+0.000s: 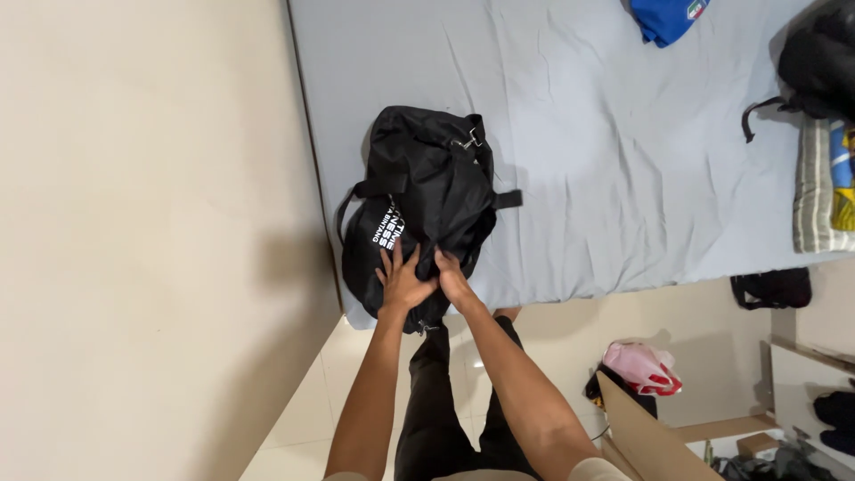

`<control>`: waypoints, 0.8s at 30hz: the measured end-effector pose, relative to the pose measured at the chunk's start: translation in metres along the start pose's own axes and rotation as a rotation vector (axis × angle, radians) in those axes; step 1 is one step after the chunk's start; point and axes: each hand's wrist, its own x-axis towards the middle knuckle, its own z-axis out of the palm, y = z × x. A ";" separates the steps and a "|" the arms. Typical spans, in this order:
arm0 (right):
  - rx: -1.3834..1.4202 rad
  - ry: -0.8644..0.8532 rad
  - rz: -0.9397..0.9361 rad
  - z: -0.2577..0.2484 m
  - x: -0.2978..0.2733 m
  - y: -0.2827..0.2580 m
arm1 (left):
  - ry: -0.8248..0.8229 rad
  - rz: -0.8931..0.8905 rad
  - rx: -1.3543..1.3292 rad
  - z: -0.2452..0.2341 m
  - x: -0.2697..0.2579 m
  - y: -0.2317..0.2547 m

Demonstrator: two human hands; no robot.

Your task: The person picks up folded clothes from a bed, including a white shirt, a red shirt, and a dark garment, and places them into a closet. The person also places a black drawstring bag and a blue jacket into the closet. The person moves between the bed and the closet multiple times to store the items.

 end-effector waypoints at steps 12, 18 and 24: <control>0.126 0.376 0.105 -0.064 -0.062 0.010 | -0.140 -0.004 -0.052 0.044 0.030 -0.069; 1.286 -0.209 0.718 -0.109 -0.089 -0.014 | -0.511 -0.067 -0.573 0.069 0.031 -0.038; 0.895 0.024 0.324 -0.175 -0.103 -0.062 | -0.153 0.213 -0.199 0.107 0.016 0.048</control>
